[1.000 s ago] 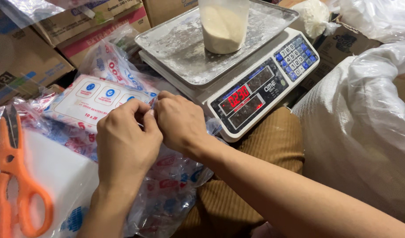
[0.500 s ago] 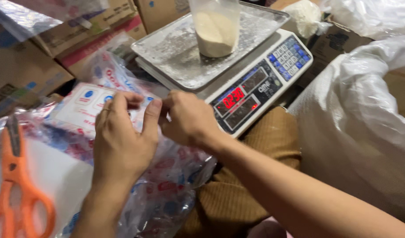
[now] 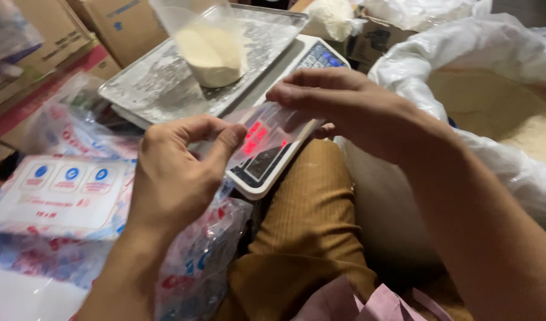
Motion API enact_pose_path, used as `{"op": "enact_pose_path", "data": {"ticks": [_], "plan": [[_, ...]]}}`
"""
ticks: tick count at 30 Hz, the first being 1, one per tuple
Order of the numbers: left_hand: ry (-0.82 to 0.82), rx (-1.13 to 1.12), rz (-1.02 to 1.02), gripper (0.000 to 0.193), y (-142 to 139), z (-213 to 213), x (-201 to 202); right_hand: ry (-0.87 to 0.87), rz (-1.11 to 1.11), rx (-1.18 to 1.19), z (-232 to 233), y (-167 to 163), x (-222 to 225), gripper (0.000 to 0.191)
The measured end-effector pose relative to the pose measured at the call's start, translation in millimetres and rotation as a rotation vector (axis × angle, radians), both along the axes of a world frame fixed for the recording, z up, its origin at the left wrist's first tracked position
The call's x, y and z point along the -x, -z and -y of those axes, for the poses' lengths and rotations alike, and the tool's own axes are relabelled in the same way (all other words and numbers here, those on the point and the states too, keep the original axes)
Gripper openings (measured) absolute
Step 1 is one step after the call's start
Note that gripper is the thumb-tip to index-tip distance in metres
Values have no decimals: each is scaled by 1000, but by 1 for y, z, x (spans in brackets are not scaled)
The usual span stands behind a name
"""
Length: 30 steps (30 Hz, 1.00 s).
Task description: The person scoops white powder from a large sack with a blue scoop into a plastic container on a digital scale, pours the weighed powder into small plastic bags, presses the air out, and seals each bag by hand, setting filled bags aside.
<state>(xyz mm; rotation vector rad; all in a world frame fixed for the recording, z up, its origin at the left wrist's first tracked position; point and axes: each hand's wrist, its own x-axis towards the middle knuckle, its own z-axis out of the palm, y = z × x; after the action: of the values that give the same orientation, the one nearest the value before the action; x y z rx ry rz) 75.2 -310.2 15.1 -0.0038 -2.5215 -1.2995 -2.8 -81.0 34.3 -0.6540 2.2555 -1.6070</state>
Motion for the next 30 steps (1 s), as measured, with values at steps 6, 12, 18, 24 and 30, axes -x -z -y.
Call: {"op": "enact_pose_path", "data": {"ticks": [6, 12, 18, 24, 30], "plan": [[92, 31, 45, 27, -10, -21, 26, -14, -15, 17, -49, 2, -6, 26], [17, 120, -55, 59, -19, -69, 37, 279, -98, 137, -67, 13, -19, 27], [317, -438, 236, 33, -13, -125, 47, 309, -163, 214, -76, 12, -37, 14], [375, -1101, 483, 23, 1, -135, 73, 481, 397, 659, -100, 19, -37, 19], [488, -1485, 766, 21, 3, -144, 86, 343, 732, 1034, -120, 22, -22, 21]]}}
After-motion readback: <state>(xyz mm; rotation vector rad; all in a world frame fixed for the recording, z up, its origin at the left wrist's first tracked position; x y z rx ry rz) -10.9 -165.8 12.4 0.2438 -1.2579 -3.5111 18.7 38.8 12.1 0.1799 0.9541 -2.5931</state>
